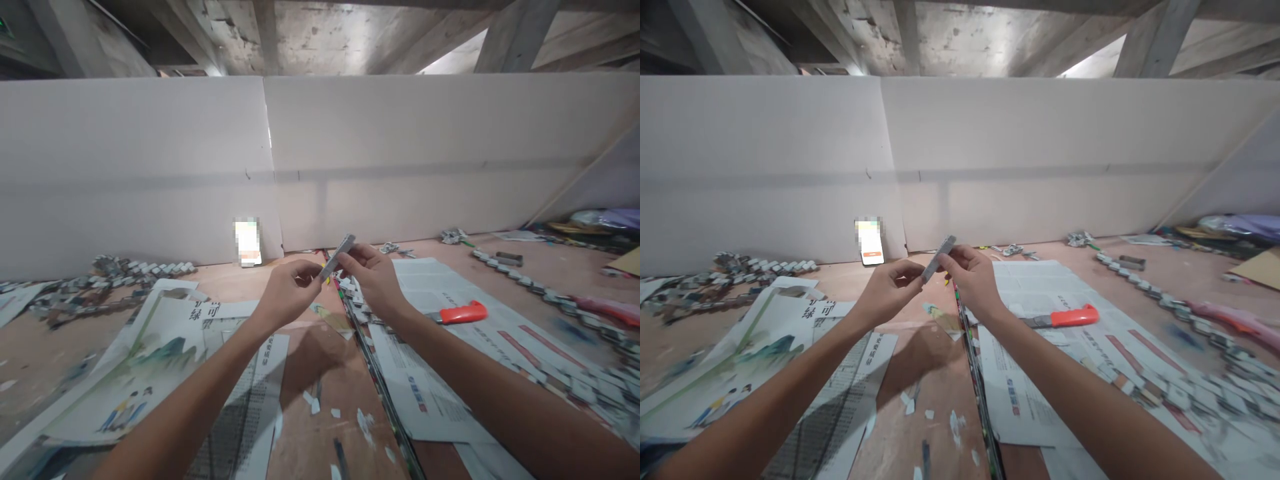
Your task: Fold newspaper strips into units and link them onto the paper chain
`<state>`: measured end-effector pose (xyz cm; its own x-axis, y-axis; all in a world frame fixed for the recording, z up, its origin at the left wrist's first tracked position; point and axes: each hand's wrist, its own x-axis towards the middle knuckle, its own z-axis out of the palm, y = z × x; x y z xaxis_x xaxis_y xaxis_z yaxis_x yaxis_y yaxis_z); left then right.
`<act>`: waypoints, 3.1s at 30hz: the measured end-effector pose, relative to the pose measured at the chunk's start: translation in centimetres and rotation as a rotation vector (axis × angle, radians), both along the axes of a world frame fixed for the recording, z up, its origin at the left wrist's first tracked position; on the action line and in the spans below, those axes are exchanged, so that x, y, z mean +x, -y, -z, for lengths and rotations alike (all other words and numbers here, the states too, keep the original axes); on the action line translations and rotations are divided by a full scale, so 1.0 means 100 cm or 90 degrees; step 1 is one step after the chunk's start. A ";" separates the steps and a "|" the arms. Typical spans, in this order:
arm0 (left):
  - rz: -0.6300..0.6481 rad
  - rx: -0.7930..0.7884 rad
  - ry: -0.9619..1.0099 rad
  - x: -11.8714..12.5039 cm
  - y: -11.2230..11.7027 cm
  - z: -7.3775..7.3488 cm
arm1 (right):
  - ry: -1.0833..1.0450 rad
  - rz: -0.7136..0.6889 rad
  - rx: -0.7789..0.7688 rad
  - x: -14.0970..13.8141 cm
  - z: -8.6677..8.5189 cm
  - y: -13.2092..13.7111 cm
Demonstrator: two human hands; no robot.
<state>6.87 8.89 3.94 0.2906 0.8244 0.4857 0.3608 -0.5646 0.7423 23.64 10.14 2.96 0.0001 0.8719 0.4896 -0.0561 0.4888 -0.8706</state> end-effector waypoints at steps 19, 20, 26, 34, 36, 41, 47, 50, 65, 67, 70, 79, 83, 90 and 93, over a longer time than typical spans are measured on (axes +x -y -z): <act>-0.020 -0.030 -0.033 -0.002 0.000 0.001 | 0.101 0.072 0.070 0.005 -0.005 0.003; -0.026 -0.023 -0.034 -0.002 0.000 0.001 | 0.101 0.061 0.071 0.005 -0.005 0.003; 0.000 -0.019 0.021 -0.003 -0.003 0.001 | 0.072 0.009 0.107 0.007 -0.009 0.004; 0.088 -0.017 0.177 0.003 0.003 0.000 | 0.154 -0.044 0.151 0.001 -0.006 0.011; 0.108 0.005 0.164 0.003 0.004 0.000 | 0.204 -0.002 0.194 0.002 -0.006 0.012; 0.038 0.097 0.051 0.000 0.001 0.001 | 0.251 0.082 0.395 0.007 -0.008 0.013; -0.098 0.299 0.041 -0.007 -0.003 0.001 | 0.308 0.103 0.621 0.005 -0.010 0.020; -0.079 0.358 0.045 -0.007 -0.002 0.000 | 0.332 0.110 0.620 0.003 -0.009 0.021; 0.010 0.476 0.013 -0.009 -0.002 -0.001 | 0.309 0.126 0.592 0.007 -0.013 0.018; -0.003 0.498 0.009 -0.008 -0.002 -0.002 | 0.311 0.130 0.576 0.007 -0.013 0.018; -0.005 0.518 0.000 -0.008 -0.002 -0.002 | 0.311 0.134 0.552 0.006 -0.012 0.017; -0.024 0.539 -0.033 -0.008 -0.002 -0.001 | 0.367 0.148 0.560 0.008 -0.011 0.016; -0.032 0.561 -0.056 -0.007 -0.002 0.001 | 0.398 0.141 0.561 0.009 -0.011 0.016; -0.044 0.384 -0.047 -0.006 0.001 0.000 | 0.336 0.131 0.478 0.007 -0.008 0.016; -0.026 0.280 -0.041 -0.006 0.000 -0.001 | 0.318 0.128 0.379 0.005 -0.009 0.017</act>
<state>6.26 8.87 4.03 0.3035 0.5550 0.7745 0.4268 -0.8059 0.4102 24.16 8.46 3.89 -0.2123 0.4705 0.8565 0.4101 0.8385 -0.3589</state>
